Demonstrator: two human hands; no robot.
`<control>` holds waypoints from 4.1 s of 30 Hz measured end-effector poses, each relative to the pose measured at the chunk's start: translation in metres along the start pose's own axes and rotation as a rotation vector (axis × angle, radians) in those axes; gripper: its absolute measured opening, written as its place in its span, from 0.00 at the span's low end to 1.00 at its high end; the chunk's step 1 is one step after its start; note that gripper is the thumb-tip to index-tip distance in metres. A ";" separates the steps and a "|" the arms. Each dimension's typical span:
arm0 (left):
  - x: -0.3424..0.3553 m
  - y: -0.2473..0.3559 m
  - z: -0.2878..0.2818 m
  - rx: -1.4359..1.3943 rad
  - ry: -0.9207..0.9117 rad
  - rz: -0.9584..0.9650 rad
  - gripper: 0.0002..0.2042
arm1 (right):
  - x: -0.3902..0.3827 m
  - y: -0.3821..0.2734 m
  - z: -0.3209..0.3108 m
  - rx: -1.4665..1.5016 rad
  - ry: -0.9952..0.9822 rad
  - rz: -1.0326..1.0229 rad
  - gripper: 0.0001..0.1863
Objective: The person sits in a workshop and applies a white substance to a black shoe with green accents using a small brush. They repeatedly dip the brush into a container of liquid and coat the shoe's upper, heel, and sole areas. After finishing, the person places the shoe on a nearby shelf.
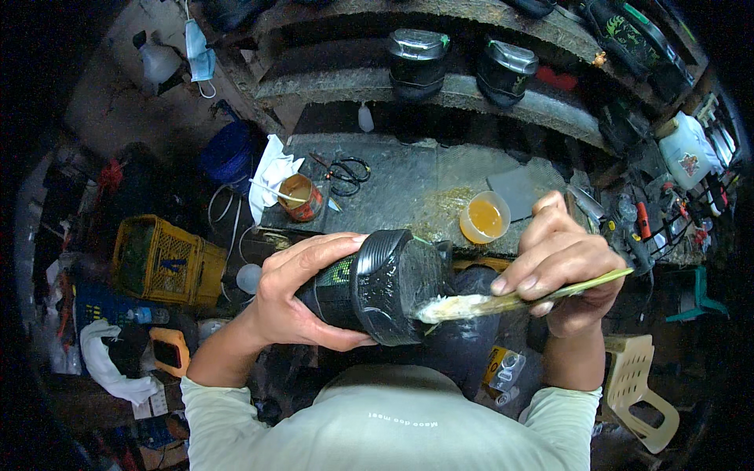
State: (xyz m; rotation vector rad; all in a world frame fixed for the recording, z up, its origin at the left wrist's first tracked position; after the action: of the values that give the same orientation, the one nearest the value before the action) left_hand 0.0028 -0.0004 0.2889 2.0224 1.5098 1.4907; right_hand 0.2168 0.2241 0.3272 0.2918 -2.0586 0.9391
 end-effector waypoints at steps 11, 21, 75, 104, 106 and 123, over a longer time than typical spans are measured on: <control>-0.018 -0.017 0.008 -0.191 0.035 -0.215 0.44 | 0.001 0.007 0.007 -0.017 -0.068 0.000 0.08; -0.031 -0.027 0.016 -0.403 0.130 -0.383 0.48 | -0.001 0.014 0.010 0.053 -0.071 -0.002 0.07; -0.020 -0.225 0.034 -1.570 0.432 -0.777 0.23 | -0.153 0.146 -0.021 0.124 0.461 1.153 0.13; 0.032 -0.172 0.067 -1.482 0.091 -0.768 0.28 | -0.041 0.062 0.026 -0.397 0.338 0.353 0.10; 0.033 -0.171 0.067 -1.491 0.097 -0.774 0.28 | -0.040 0.061 0.025 -0.445 0.304 0.315 0.10; 0.038 -0.160 0.057 -1.265 0.240 -0.765 0.23 | -0.027 0.048 0.020 -0.742 0.152 0.019 0.17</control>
State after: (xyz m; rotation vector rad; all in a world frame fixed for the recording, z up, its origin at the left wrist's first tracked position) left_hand -0.0481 0.1236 0.1786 0.4863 0.7779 1.6360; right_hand 0.1978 0.2397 0.2738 -0.1911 -2.1103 0.1534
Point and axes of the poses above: each hand's wrist, its own x-axis towards the middle knuckle, its own z-axis out of the palm, y = z × x, the point moved 1 cm from there along x, towards the middle knuckle, and after that the axes turned 11 degrees about -x, right-handed, at the moved point
